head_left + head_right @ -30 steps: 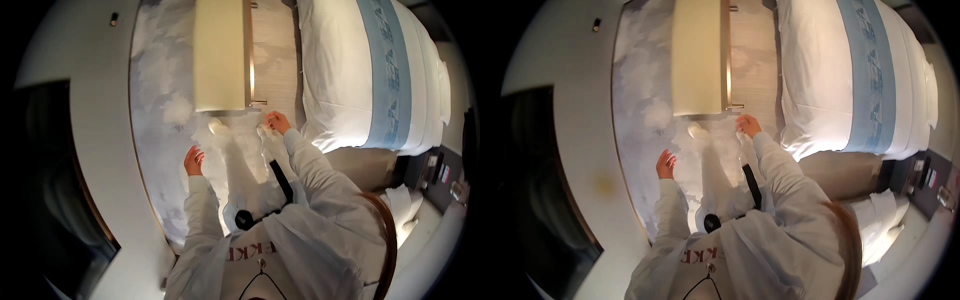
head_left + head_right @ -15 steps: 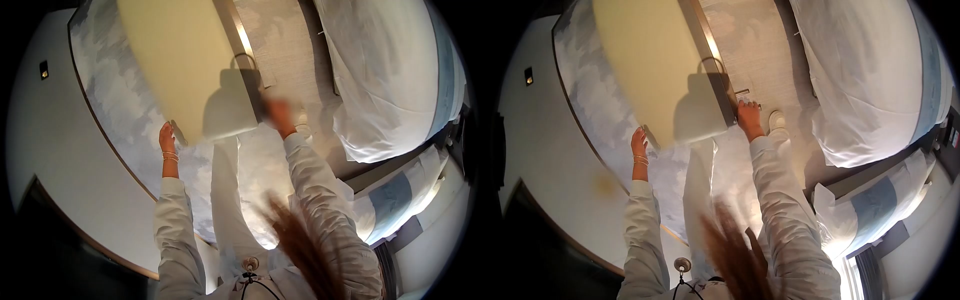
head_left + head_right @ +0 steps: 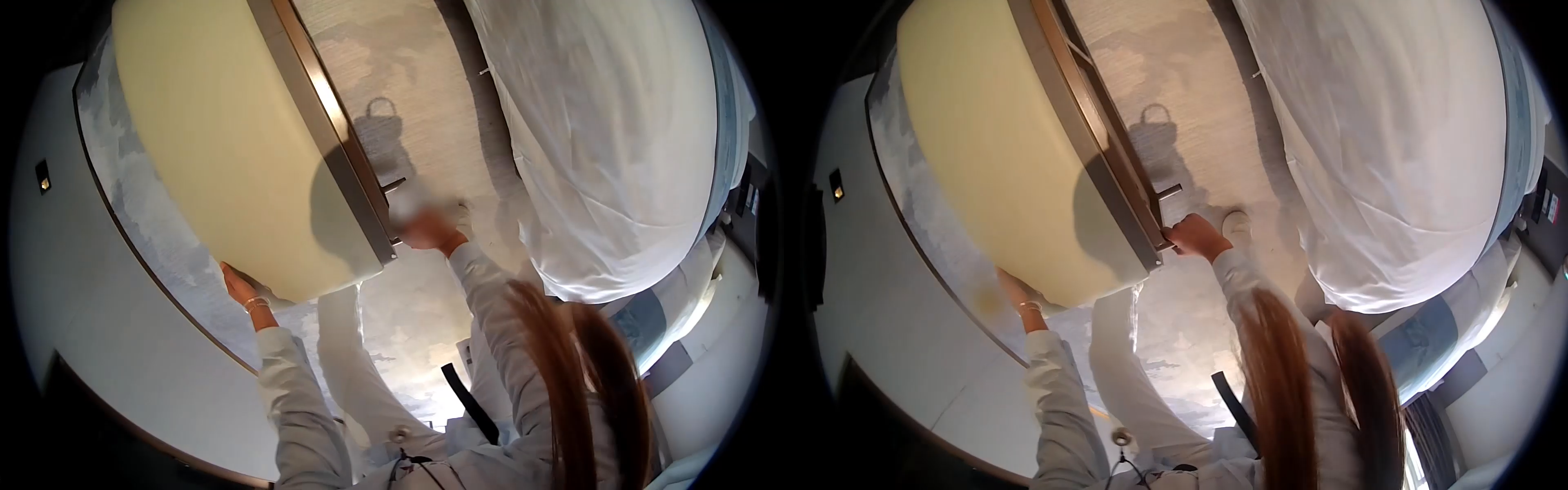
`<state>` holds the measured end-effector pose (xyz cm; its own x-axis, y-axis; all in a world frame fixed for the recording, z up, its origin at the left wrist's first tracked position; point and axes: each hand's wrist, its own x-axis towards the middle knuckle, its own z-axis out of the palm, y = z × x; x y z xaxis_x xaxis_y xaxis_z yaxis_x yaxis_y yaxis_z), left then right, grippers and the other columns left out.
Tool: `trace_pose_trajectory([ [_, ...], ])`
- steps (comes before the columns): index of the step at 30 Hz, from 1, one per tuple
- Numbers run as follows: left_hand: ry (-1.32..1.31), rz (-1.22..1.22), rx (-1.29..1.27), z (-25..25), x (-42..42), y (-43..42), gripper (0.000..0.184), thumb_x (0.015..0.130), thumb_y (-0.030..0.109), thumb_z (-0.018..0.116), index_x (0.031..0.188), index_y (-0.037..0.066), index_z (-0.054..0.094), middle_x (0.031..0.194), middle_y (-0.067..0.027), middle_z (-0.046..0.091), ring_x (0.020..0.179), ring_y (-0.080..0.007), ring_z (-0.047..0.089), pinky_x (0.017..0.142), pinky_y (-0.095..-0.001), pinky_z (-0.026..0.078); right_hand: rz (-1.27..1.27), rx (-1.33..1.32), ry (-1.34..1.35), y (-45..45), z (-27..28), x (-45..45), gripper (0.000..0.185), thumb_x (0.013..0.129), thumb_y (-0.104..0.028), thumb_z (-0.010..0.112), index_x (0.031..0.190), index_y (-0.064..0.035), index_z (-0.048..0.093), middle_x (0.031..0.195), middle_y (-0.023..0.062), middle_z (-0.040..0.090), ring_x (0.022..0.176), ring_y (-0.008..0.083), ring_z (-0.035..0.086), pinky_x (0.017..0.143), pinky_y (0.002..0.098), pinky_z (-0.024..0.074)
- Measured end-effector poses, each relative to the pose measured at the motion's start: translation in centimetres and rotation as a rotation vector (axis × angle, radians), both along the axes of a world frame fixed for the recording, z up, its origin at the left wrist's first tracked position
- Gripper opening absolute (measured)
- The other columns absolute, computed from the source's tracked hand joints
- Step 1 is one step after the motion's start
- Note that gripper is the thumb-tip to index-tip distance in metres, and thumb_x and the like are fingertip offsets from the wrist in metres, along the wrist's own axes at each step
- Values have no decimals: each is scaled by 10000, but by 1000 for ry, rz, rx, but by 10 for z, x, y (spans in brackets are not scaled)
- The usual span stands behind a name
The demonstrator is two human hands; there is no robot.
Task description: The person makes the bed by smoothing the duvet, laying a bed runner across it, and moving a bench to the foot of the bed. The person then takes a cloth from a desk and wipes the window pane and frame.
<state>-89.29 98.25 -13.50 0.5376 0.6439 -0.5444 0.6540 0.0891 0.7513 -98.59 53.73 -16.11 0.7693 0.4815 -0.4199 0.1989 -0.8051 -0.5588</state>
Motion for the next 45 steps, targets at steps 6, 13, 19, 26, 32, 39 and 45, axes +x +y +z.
trace_pose_trajectory([
  [6, 108, -143, 423, 47, -5, -17, 475, 891, 392, 483, 1018, -51, 601, 990, -79, 616, 883, -159, 531, 796, -277, 413, -77, 84, -207, -2, -29, -2, 192, 624, -207, 633, 770, -101, 567, 581, 73, 592, 563, 275, 601, 537, 380, 473],
  [13, 27, -354, 550, 134, -5, -106, 407, 886, 320, 519, 1072, -40, 568, 940, -91, 578, 871, -197, 484, 788, -310, 373, 95, 57, -75, -36, -60, 29, 200, 623, -257, 612, 606, -62, 572, 598, 123, 570, 553, 293, 564, 518, 390, 450],
  [19, 89, -570, 871, 186, -13, -226, 446, 837, 288, 578, 1163, -13, 529, 915, -106, 538, 854, -233, 447, 773, -338, 354, 119, 3, 135, -114, -63, 20, 213, 584, -246, 602, 615, -36, 589, 637, 168, 592, 613, 351, 574, 578, 424, 465],
  [26, 62, -807, 843, 215, -28, -293, 599, 789, 361, 614, 1229, -20, 474, 1020, -143, 491, 851, -273, 456, 763, -365, 388, -532, 82, -101, -122, -15, 18, 401, 668, -53, 599, 1053, 3, 500, 995, 220, 567, 815, 331, 576, 718, 405, 458],
  [32, -40, -1048, 740, 245, -41, -341, 666, 774, 328, 597, 1296, -23, 378, 1207, -191, 472, 1019, -297, 474, 848, -378, 365, -1296, 140, -11, -129, 27, -81, 518, 651, 122, 440, 1145, -28, 395, 1058, 154, 514, 978, 269, 531, 821, 329, 453],
  [39, -160, -1550, 559, 243, -63, -411, 703, 839, 322, 464, 1399, 39, 148, 1461, -94, 163, 1329, -249, 184, 1005, -396, 240, -1209, 479, 374, -92, 145, -144, 370, 686, 122, 370, 989, -19, 528, 970, 88, 565, 861, 211, 577, 751, 303, 477],
  [45, 40, -2036, 870, 209, -110, -399, 799, 744, 346, 609, 1380, 57, 221, 1461, -73, 167, 1337, -242, 175, 989, -535, 255, -1045, 620, 449, -73, 126, -177, 279, 751, 47, 417, 986, -24, 549, 916, 93, 596, 835, 169, 568, 725, 278, 450],
])
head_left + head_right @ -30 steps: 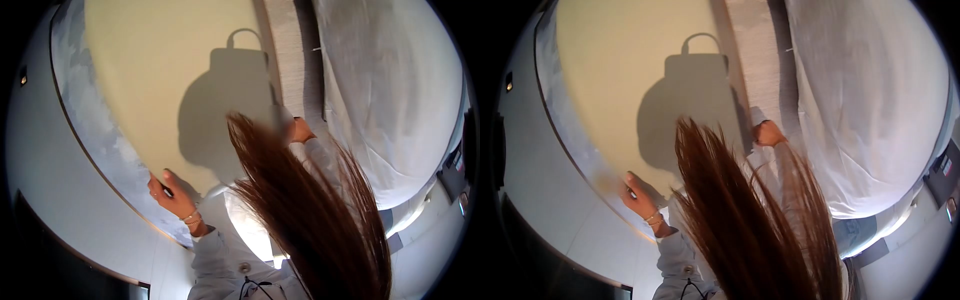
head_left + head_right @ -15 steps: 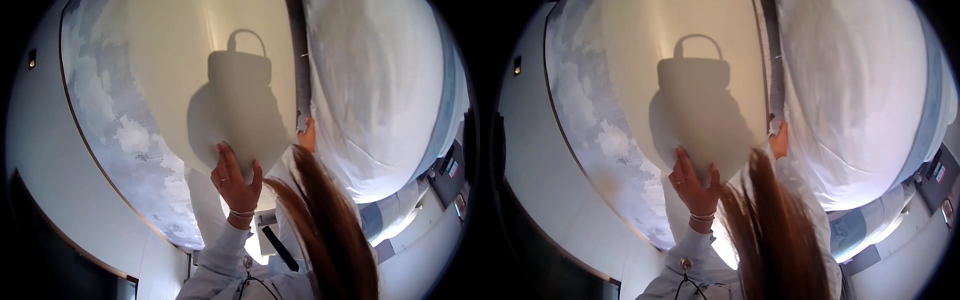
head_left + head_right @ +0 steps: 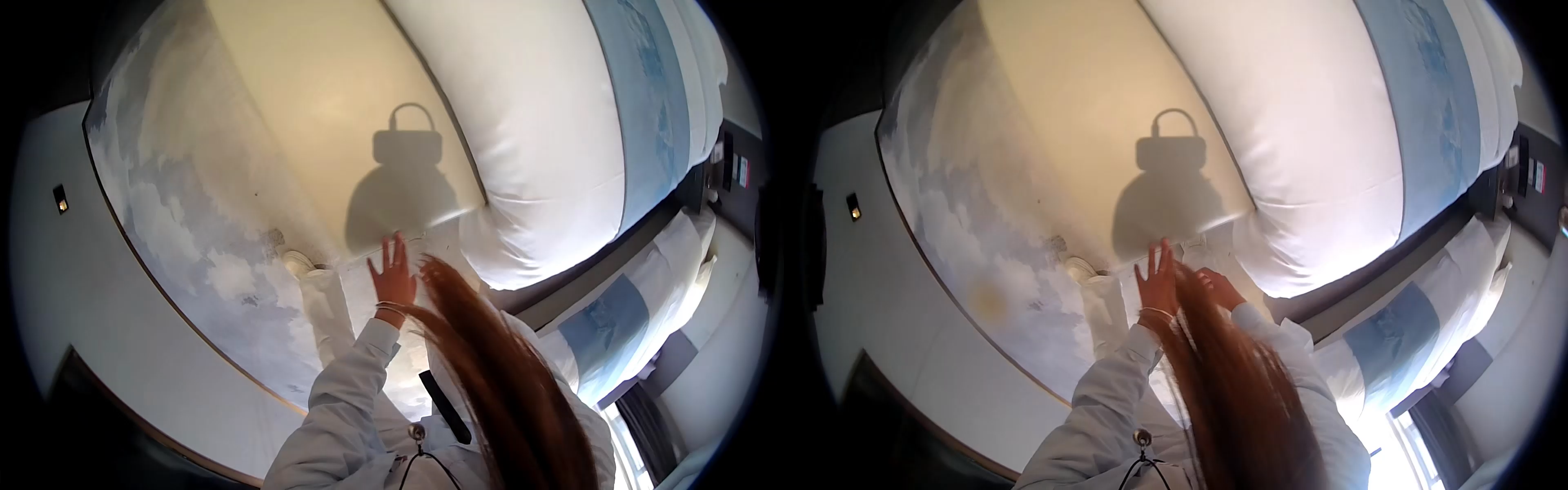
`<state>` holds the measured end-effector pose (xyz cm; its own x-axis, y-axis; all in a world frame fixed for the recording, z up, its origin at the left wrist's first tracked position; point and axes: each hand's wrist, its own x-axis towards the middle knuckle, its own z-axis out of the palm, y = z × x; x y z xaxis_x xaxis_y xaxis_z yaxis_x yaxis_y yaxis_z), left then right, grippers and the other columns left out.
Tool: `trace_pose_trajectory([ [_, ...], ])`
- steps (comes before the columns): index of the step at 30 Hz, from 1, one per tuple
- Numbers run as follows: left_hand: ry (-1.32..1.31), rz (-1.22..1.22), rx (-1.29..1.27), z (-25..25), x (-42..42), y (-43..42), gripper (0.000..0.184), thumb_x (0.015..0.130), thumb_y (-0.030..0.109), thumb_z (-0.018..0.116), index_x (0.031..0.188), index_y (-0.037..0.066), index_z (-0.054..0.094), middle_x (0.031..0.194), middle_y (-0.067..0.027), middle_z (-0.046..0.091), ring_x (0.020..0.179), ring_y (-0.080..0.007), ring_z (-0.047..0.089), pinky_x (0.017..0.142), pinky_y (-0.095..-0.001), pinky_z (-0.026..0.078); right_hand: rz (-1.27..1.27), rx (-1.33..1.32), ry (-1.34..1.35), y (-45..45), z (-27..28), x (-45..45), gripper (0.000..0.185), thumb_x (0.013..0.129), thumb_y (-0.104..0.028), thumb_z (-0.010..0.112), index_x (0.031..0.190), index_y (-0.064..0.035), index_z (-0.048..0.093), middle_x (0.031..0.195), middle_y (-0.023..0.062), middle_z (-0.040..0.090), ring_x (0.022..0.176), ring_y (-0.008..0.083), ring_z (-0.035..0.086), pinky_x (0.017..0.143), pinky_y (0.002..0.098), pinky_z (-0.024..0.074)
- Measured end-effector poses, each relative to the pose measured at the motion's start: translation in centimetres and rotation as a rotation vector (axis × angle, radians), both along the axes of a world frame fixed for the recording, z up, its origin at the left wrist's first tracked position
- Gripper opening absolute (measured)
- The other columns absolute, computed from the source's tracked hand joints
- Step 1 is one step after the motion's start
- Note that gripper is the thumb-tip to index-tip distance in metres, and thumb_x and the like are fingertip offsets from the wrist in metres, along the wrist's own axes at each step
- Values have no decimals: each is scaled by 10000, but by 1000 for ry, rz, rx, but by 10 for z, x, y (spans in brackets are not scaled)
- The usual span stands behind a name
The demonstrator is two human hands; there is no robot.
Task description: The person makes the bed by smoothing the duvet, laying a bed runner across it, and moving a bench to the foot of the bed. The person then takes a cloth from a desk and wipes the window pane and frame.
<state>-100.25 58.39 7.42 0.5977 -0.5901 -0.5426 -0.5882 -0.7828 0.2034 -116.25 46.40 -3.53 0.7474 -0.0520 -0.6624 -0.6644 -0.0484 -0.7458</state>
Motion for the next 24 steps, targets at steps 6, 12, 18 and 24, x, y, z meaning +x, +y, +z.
trace_pose_trajectory([
  [6, 488, 586, 298, -50, -50, 114, 584, 767, 346, 574, 1241, 33, 439, 1292, -151, 433, 1196, -267, 411, 948, -420, 370, -263, 160, -114, -33, 39, 41, 321, 728, 98, 416, 1018, 9, 520, 939, 106, 585, 862, 181, 580, 722, 280, 478],
  [12, 634, 952, -244, -78, -62, 250, 325, 773, 244, 577, 1046, 69, 588, 957, -136, 639, 911, -255, 615, 803, -329, 477, -442, 158, 146, -11, 74, 61, 390, 686, 107, 392, 1035, -10, 520, 892, 99, 599, 794, 170, 603, 657, 271, 508],
  [18, 562, 921, -271, -3, -9, 325, 229, 784, 170, 544, 988, 80, 596, 878, -108, 649, 836, -223, 626, 746, -314, 481, -488, 363, 104, 64, 103, 87, 373, 691, 63, 441, 1050, -7, 517, 880, 116, 606, 780, 187, 602, 654, 287, 503],
  [24, 626, 821, -436, 114, 75, 403, 238, 783, 113, 555, 1016, 84, 589, 881, -80, 645, 808, -182, 607, 745, -290, 474, -680, 360, 16, 201, 259, 202, 423, 672, 29, 391, 1076, -5, 510, 921, 105, 624, 760, 165, 598, 670, 251, 466],
])
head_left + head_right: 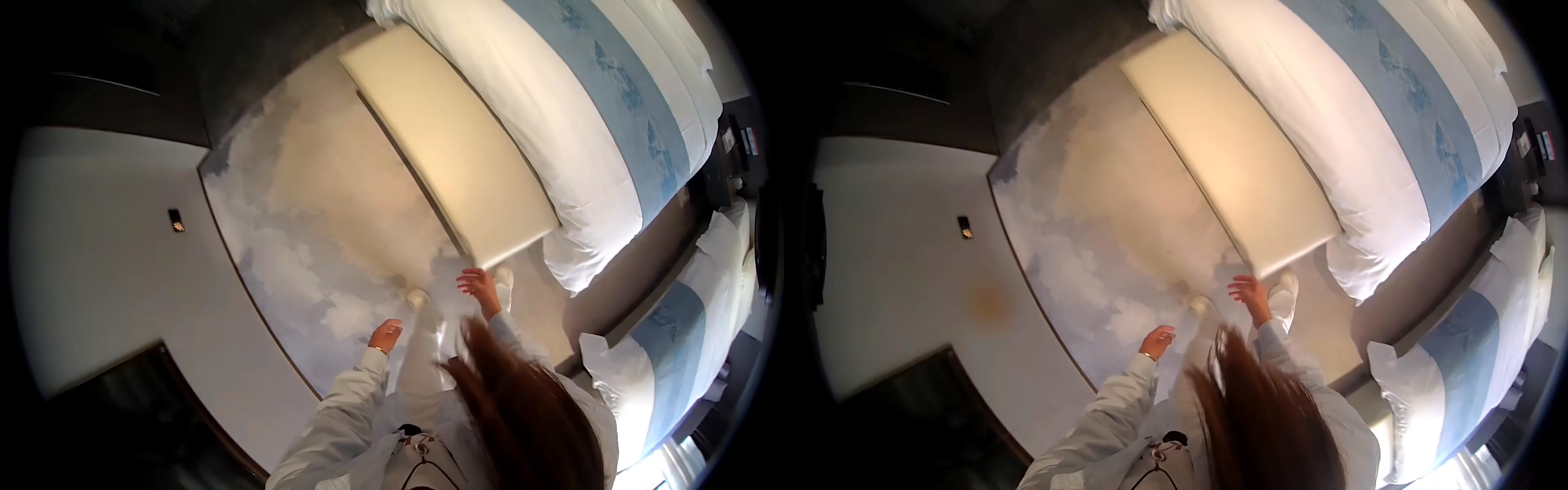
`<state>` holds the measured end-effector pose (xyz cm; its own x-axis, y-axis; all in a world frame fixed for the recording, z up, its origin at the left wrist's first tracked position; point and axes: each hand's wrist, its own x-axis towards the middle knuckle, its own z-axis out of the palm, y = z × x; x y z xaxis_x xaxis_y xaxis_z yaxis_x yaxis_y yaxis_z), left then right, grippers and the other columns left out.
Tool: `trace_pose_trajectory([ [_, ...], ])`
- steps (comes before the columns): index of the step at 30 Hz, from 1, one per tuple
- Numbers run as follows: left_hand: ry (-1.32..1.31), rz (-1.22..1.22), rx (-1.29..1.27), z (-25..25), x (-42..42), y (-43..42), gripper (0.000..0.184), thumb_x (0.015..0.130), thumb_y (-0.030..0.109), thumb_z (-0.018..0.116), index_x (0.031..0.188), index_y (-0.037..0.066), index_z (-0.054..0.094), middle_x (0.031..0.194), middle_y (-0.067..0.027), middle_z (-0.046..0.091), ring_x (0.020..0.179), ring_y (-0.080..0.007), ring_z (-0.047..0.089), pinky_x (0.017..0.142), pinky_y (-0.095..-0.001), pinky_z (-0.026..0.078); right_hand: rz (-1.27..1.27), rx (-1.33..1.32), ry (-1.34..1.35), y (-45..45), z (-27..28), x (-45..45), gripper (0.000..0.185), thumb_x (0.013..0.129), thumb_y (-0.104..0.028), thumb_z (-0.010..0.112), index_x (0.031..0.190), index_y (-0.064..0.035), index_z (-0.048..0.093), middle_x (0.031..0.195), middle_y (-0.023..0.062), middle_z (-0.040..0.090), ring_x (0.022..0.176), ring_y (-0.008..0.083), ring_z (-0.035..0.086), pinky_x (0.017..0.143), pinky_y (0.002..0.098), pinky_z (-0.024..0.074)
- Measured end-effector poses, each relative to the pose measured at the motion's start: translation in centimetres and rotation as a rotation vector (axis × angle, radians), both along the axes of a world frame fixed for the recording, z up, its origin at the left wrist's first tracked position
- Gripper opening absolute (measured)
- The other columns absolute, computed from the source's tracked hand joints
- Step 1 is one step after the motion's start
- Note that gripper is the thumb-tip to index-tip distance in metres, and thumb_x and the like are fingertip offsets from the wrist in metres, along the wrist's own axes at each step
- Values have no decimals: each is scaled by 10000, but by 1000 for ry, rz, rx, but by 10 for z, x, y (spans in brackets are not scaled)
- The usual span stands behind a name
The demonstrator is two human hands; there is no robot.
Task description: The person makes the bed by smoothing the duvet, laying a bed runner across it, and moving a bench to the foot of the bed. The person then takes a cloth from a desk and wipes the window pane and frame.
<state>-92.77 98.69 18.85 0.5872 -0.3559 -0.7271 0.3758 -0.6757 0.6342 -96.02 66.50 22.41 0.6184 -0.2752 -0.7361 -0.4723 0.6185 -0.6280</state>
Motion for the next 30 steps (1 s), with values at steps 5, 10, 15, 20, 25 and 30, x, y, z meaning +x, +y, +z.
trace_pose_trajectory([
  [5, -150, 19, -137, 65, 108, 29, 228, 801, 91, 554, 1027, 71, 583, 846, -62, 646, 790, -138, 609, 717, -261, 472, 45, 170, -199, 66, 62, 76, 303, 784, -88, 475, 1082, -61, 527, 943, 102, 627, 786, 163, 604, 691, 265, 467],
  [10, -309, -22, -263, 97, 231, -12, 229, 832, 102, 539, 1054, 48, 550, 872, -60, 646, 757, -114, 592, 708, -237, 460, 161, 240, -586, 19, 72, 170, 259, 829, -71, 454, 1078, -38, 517, 883, 102, 625, 811, 162, 590, 704, 257, 468],
  [15, -359, -174, -284, 104, 354, -94, 301, 818, 57, 526, 1119, 70, 505, 890, -71, 645, 702, -110, 569, 687, -233, 458, -35, -326, -500, -68, 104, 236, 210, 831, -75, 473, 1021, -27, 549, 760, 67, 610, 753, 139, 576, 638, 246, 450],
  [20, -361, -381, -253, 114, 498, -179, 575, 727, -74, 466, 1265, 107, 374, 999, -78, 604, 786, -153, 545, 698, -249, 458, -121, -362, -55, -146, -24, 284, 185, 769, -25, 471, 919, -9, 578, 741, 68, 618, 666, 145, 595, 590, 259, 467],
  [25, -374, -539, -112, 93, 658, -231, 637, 699, -101, 448, 1287, 127, 359, 1022, -83, 582, 832, -173, 537, 710, -268, 466, -211, -458, -69, -190, 8, 407, 194, 775, -19, 491, 947, -33, 580, 766, 106, 629, 717, 168, 610, 638, 284, 486],
  [30, -342, -547, -27, 78, 812, -324, 716, 709, -81, 499, 1344, 152, 260, 1136, -113, 536, 980, -217, 550, 768, -296, 463, -18, -880, 93, -217, 19, 530, 230, 774, -22, 479, 969, -98, 574, 853, 88, 623, 797, 282, 595, 708, 375, 467],
])
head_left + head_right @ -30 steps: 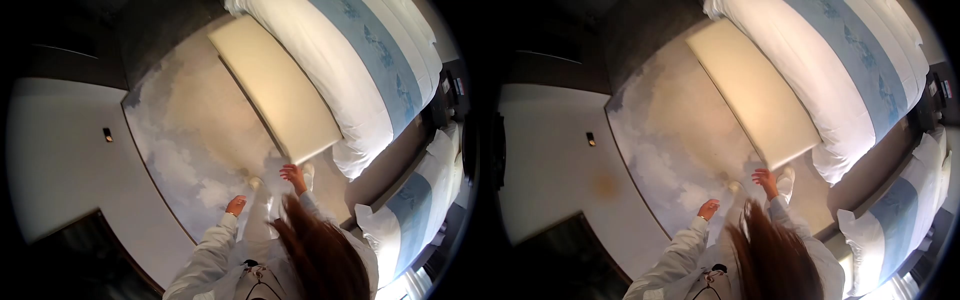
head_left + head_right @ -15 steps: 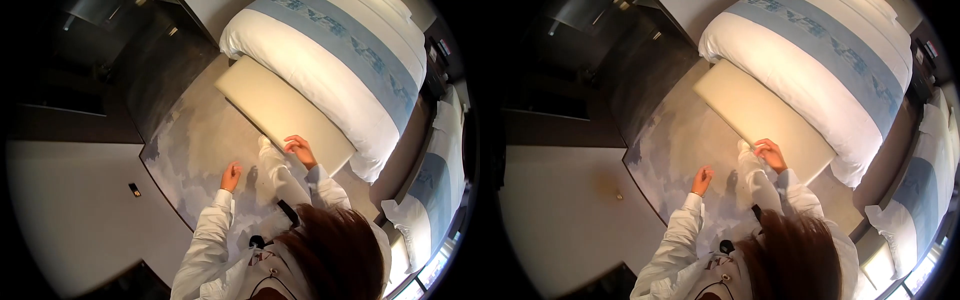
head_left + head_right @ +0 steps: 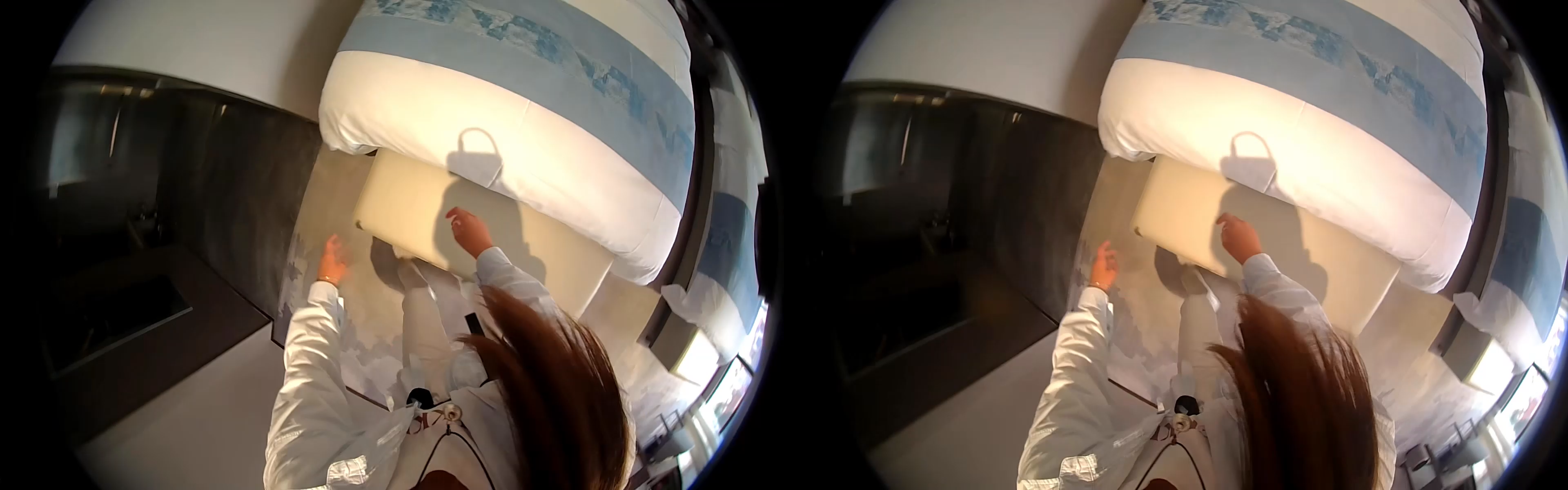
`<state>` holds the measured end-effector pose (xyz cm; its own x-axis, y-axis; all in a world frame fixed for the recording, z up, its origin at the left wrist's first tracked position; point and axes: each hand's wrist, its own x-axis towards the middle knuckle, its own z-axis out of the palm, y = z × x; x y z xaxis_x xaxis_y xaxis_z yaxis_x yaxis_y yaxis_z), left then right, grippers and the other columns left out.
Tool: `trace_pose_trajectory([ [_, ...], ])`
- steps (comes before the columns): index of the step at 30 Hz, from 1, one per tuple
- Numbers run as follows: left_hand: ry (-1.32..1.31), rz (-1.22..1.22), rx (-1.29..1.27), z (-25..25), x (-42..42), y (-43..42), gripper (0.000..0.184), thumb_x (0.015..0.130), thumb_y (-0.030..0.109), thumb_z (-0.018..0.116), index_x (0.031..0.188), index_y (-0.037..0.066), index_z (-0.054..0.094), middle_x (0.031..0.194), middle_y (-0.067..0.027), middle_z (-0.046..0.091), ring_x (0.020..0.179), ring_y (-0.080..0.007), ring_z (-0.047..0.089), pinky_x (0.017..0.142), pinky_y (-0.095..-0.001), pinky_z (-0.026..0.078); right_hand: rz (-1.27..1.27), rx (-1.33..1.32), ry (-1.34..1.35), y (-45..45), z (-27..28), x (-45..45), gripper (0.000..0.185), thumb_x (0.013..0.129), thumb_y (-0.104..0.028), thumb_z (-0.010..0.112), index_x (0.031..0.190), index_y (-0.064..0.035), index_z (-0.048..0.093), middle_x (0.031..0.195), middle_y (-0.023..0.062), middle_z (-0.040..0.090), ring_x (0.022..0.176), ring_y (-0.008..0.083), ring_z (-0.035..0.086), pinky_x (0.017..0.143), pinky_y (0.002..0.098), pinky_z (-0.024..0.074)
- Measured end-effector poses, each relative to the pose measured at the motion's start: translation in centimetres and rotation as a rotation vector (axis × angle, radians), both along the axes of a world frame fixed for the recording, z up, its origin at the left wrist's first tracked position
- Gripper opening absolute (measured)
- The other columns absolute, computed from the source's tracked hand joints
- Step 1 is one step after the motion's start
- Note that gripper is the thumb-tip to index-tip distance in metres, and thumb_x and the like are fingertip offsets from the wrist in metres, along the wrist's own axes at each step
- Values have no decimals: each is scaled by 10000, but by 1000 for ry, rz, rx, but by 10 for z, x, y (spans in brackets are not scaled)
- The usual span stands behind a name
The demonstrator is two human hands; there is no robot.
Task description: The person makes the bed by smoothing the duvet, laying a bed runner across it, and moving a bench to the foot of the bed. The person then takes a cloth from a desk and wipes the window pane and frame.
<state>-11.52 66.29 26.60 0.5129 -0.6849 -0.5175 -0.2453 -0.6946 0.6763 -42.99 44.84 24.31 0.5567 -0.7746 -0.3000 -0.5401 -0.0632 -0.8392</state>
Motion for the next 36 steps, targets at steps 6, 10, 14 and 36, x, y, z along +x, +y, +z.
trace_pose_trajectory([
  [6, -460, -313, 109, -87, 137, -136, 862, 648, 147, 711, 1355, 112, 218, 1261, -167, 428, 1133, -318, 454, 912, -413, 403, 205, -265, 288, 11, -57, 35, 354, 727, 10, 480, 1048, -130, 536, 1016, 82, 556, 965, 293, 527, 787, 411, 431],
  [10, -756, -339, 155, -111, 146, -260, 1110, 527, 316, 803, 1380, 108, 125, 1331, -179, 336, 1229, -341, 338, 974, -431, 347, -136, -109, 357, 36, -99, 32, 397, 724, 24, 483, 1091, -126, 504, 1099, 104, 513, 971, 318, 518, 821, 423, 430],
  [14, -824, -247, 452, -197, 173, -320, 1309, 445, 412, 836, 1380, 112, -29, 1374, -192, 252, 1276, -354, 255, 1001, -465, 316, -350, 153, 336, 60, -105, 35, 392, 721, 47, 451, 1079, -103, 512, 1050, 121, 531, 974, 334, 506, 812, 410, 437],
  [36, -161, -65, -421, -277, 272, -333, 471, 623, 122, 730, 1032, -40, 561, 1017, -148, 617, 940, -232, 589, 829, -331, 452, -338, 97, -117, 16, -60, 182, 226, 744, 66, 477, 874, -75, 596, 813, 71, 609, 706, 220, 599, 628, 319, 486],
])
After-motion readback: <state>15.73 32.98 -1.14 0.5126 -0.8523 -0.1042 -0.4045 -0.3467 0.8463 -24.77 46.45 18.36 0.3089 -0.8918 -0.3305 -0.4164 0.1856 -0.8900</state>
